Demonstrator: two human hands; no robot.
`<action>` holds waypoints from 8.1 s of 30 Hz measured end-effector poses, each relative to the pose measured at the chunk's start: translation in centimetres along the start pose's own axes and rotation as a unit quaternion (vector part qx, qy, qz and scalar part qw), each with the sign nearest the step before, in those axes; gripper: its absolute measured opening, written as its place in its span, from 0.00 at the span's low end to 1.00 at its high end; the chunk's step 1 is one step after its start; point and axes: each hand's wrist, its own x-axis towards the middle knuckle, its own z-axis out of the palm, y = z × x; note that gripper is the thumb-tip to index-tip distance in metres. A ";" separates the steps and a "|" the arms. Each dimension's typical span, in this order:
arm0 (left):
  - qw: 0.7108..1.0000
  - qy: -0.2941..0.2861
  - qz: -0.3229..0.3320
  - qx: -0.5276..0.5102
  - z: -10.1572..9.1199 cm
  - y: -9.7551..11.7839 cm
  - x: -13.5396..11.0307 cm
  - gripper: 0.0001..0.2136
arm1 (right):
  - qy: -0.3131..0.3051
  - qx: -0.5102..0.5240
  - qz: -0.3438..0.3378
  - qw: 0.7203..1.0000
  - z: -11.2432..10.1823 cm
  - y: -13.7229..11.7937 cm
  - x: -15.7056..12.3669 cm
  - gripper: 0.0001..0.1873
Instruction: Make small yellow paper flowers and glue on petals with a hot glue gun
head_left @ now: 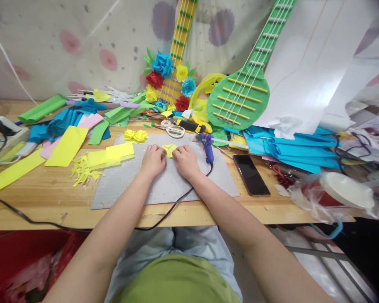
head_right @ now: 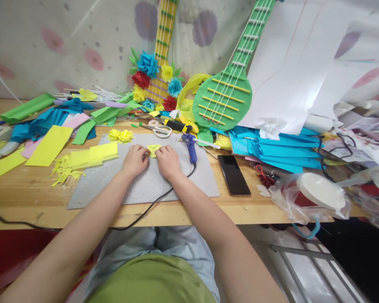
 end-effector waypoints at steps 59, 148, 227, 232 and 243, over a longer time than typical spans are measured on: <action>0.999 0.006 0.016 -0.032 -0.3 0.3 -0.1 0.11 | 0.058 0.128 0.042 0.989 1.0 0.4 -0.2 0.15; 0.978 0.007 -0.172 -0.115 0.4 1.3 0.5 0.17 | 0.024 0.165 0.195 0.967 1.4 0.5 0.6 0.12; 0.969 -0.245 -0.023 -0.017 -0.2 1.7 8.5 0.15 | 0.130 0.275 0.217 0.928 1.2 2.3 -0.2 0.13; 0.981 -0.092 -0.140 -0.098 -0.5 1.8 6.6 0.12 | 0.133 0.277 0.215 0.927 0.9 2.1 -0.3 0.12; 0.903 -0.015 -0.252 -0.348 0.9 0.2 4.5 0.10 | 0.119 0.269 0.215 0.931 0.8 2.2 -0.3 0.12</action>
